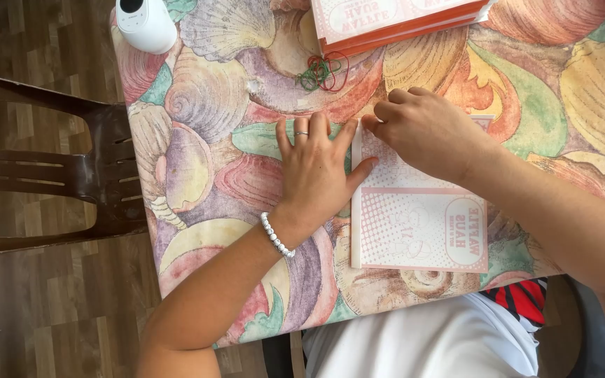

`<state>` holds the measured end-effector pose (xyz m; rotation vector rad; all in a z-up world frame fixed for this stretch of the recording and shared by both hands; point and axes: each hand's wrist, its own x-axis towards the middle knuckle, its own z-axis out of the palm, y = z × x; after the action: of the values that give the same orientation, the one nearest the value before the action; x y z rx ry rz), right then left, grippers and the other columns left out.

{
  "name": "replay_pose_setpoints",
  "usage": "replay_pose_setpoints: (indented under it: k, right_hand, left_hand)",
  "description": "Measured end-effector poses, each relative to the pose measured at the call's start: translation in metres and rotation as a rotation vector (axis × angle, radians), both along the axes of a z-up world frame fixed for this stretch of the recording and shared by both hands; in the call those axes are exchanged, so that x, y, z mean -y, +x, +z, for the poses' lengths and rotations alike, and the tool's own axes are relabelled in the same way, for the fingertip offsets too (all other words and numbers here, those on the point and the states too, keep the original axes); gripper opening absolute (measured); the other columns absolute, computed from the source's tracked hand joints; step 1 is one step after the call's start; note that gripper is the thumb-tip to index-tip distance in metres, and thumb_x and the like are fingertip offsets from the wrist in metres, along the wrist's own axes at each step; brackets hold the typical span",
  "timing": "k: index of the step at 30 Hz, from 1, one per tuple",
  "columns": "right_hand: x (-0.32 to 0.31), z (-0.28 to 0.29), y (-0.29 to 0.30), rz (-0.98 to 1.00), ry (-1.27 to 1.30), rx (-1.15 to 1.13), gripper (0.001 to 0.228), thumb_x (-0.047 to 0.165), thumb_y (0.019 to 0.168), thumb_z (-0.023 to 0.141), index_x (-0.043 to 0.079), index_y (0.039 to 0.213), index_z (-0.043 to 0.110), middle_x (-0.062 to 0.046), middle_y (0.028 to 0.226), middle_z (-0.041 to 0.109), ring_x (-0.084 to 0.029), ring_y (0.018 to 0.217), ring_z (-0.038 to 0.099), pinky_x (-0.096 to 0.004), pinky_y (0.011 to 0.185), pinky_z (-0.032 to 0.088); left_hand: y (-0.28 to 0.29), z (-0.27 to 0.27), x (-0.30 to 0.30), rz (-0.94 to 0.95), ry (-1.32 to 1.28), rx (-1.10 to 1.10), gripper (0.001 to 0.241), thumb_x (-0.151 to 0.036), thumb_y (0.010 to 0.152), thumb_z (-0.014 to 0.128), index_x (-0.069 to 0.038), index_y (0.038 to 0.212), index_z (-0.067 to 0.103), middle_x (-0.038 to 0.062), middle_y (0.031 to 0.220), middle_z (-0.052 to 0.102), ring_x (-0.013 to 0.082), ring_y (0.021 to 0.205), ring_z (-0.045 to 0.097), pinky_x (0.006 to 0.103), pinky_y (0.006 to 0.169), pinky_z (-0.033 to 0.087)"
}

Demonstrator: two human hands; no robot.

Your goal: Folding flat paper bags into their final shape and stacking them on a table.

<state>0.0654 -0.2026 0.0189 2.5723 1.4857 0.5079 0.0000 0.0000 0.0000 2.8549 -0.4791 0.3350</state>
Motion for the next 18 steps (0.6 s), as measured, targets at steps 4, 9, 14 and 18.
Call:
replay_pose_setpoints:
  k: [4,9,14,18]
  right_hand:
    - [-0.001,-0.001,-0.001,0.0,-0.006,0.009,0.011,0.011,0.093,0.065,0.016,0.087,0.073,0.001,0.081,0.061,-0.019,0.083,0.061,-0.033,0.074,0.05]
    - [0.007,-0.01,0.003,-0.018,0.01,-0.012,0.013,0.011,0.094,0.063,0.017,0.087,0.072,0.002,0.086,0.057,-0.019,0.086,0.06,-0.032,0.073,0.05]
    - [0.039,-0.003,-0.004,-0.075,-0.047,-0.164,0.019,0.009,0.094,0.065,0.014,0.111,0.072,0.001,0.1,0.067,-0.018,0.095,0.064,-0.031,0.087,0.056]
    - [0.068,-0.005,-0.005,-0.132,-0.137,-0.137,0.042,0.011,0.092,0.067,0.013,0.134,0.068,0.003,0.109,0.069,-0.02,0.096,0.066,-0.034,0.084,0.061]
  left_hand:
    - [0.004,-0.01,0.005,-0.106,-0.11,0.012,0.075,-0.045,0.09,0.076,-0.002,0.145,0.047,0.018,0.134,0.046,0.0378,0.138,0.037,0.0674,0.12,0.015]
    - [0.002,-0.016,0.012,-0.27,-0.19,-0.045,0.086,-0.017,0.105,0.061,-0.002,0.166,0.002,0.025,0.136,0.055,0.0412,0.138,0.052,0.057,0.125,0.029]
    - [0.007,-0.011,0.013,-0.248,-0.06,0.024,0.074,-0.024,0.099,0.064,-0.005,0.159,0.025,0.018,0.139,0.058,0.0333,0.123,0.059,0.0549,0.112,0.039]
    - [0.011,-0.006,0.017,-0.222,0.04,0.09,0.053,-0.031,0.095,0.063,-0.006,0.142,0.056,0.013,0.125,0.062,0.0282,0.112,0.06,0.047,0.104,0.045]
